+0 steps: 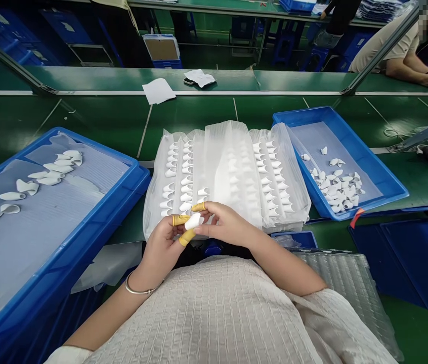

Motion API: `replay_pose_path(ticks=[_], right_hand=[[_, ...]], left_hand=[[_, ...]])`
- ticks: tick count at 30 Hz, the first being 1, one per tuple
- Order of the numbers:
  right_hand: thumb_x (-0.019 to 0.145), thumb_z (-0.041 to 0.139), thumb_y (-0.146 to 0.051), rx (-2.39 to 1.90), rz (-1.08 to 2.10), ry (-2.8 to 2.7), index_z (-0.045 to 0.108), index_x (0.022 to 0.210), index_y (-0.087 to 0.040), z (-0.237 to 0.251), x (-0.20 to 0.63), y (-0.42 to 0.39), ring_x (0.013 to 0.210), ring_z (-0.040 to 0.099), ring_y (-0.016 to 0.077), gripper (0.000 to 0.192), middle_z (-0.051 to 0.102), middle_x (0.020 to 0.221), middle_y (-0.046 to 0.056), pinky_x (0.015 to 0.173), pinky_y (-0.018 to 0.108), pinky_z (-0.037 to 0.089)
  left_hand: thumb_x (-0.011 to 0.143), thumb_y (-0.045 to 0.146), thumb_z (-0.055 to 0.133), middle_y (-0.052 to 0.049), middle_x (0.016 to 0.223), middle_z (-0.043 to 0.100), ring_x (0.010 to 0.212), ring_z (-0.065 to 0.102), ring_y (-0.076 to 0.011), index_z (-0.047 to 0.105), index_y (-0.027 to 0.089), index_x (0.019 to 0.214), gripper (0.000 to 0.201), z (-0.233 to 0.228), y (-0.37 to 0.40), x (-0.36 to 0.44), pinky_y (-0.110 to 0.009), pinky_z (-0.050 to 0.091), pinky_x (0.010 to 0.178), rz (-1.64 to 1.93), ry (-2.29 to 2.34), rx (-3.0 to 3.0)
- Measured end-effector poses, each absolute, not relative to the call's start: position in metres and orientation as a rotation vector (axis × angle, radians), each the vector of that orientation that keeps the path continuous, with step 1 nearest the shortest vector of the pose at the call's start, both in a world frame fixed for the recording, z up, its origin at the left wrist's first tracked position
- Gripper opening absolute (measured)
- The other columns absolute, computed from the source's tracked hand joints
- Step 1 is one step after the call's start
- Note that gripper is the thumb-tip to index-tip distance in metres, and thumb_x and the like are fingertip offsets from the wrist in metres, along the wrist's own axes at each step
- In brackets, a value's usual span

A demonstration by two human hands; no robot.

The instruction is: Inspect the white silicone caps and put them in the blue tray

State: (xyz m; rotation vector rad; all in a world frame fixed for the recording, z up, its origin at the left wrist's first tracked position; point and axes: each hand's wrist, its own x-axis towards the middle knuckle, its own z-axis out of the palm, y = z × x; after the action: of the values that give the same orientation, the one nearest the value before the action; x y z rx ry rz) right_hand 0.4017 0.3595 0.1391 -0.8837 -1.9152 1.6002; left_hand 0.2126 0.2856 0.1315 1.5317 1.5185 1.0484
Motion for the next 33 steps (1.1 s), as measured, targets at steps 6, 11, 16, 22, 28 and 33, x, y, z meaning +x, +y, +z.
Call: replay_pose_path(ticks=[6,11,16,22,28,33], right_hand=[[0.09,0.062,-0.052,-1.144,1.379,-2.023,0.057,0.079,-0.019,0.146,0.386,0.348,0.065,0.05,0.0141,0.035,0.056,0.072,-0.001,0.059,0.027,0.038],[0.097,0.04,-0.061,-1.086,1.835,-1.574,0.056,0.073,-0.018,0.136,0.387,0.356,0.057,0.052,0.0128,0.051,0.058,0.062,0.0,0.057,0.026,0.041],[0.094,0.043,-0.067,-1.09,1.834,-1.517,0.06,0.078,-0.017,0.133,0.396,0.364,0.06,0.054,0.0132,0.054,0.062,0.069,0.002,0.055,0.026,0.04],[0.089,0.064,-0.052,-0.951,1.721,-1.787,0.064,0.082,-0.017,0.14,0.406,0.366,0.076,0.055,0.0153,0.035,0.06,0.08,0.001,0.069,0.028,0.044],[0.087,0.07,-0.038,-0.854,1.501,-1.956,0.066,0.103,-0.022,0.146,0.41,0.366,0.091,0.057,0.0195,0.022,0.063,0.097,0.004,0.072,0.03,0.047],[0.087,0.072,-0.037,-0.828,1.422,-2.002,0.062,0.114,-0.024,0.142,0.411,0.364,0.098,0.055,0.0206,0.031,0.06,0.108,0.007,0.08,0.034,0.048]], left_hand=[[0.09,0.025,0.06,-0.003,0.084,0.064,0.077,0.061,-0.0192,0.056,0.02,0.088,0.007,0.136,0.288,0.213,-0.032,0.049,0.067,1.031,1.55,1.877],[0.09,0.024,0.061,-0.003,0.084,0.064,0.075,0.062,-0.0187,0.057,0.02,0.089,0.006,0.132,0.284,0.21,-0.032,0.049,0.067,1.012,1.505,1.897],[0.091,0.026,0.061,-0.003,0.084,0.063,0.076,0.061,-0.0187,0.056,0.02,0.09,0.008,0.13,0.285,0.209,-0.032,0.05,0.068,1.039,1.507,1.88],[0.088,0.029,0.065,-0.003,0.084,0.064,0.076,0.062,-0.0178,0.058,0.019,0.094,0.013,0.132,0.288,0.212,-0.033,0.051,0.07,1.047,1.512,1.738],[0.086,0.039,0.067,0.002,0.069,0.06,0.062,0.058,-0.0143,0.056,0.02,0.094,0.024,0.132,0.287,0.213,-0.028,0.048,0.059,1.0,1.427,1.265],[0.086,0.036,0.067,0.004,0.069,0.059,0.061,0.057,-0.0128,0.055,0.02,0.094,0.022,0.131,0.286,0.213,-0.026,0.046,0.058,1.039,1.398,1.214]])
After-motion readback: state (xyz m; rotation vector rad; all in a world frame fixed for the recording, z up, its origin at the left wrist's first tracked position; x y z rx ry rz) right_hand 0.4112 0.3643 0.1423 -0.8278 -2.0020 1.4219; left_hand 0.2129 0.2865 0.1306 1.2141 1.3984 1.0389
